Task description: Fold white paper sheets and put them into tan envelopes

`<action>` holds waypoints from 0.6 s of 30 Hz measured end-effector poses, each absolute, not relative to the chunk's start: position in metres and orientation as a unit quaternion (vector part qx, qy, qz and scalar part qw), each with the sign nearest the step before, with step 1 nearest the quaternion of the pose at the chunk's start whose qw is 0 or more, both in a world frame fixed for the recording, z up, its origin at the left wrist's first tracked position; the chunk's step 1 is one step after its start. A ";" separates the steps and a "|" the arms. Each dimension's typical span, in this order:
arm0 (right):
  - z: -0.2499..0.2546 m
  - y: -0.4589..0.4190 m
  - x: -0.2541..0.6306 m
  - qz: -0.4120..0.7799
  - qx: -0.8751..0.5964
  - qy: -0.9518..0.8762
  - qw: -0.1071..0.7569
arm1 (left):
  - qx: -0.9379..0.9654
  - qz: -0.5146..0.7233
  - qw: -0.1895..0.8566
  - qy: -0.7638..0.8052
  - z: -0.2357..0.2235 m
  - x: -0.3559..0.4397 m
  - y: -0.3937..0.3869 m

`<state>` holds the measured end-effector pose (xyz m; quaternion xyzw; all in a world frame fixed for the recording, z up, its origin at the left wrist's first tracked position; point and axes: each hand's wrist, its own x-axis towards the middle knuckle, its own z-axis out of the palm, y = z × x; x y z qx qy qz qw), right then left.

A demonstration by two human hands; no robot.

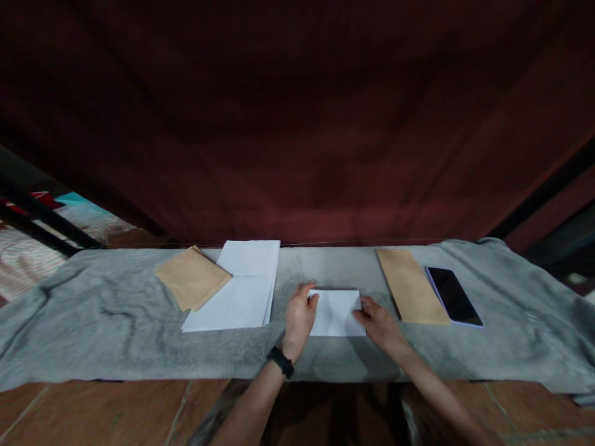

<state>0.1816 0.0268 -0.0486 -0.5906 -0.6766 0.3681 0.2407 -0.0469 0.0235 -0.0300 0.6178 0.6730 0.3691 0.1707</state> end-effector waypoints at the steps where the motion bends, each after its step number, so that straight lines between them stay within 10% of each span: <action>1: -0.051 0.027 0.181 0.348 -0.601 -0.679 0.239 | 0.627 0.355 0.160 0.675 -0.030 -0.046 0.022; 18: -0.042 0.016 0.172 0.072 -0.617 -0.767 0.162 | 0.767 0.115 -0.030 0.631 -0.060 -0.023 -0.013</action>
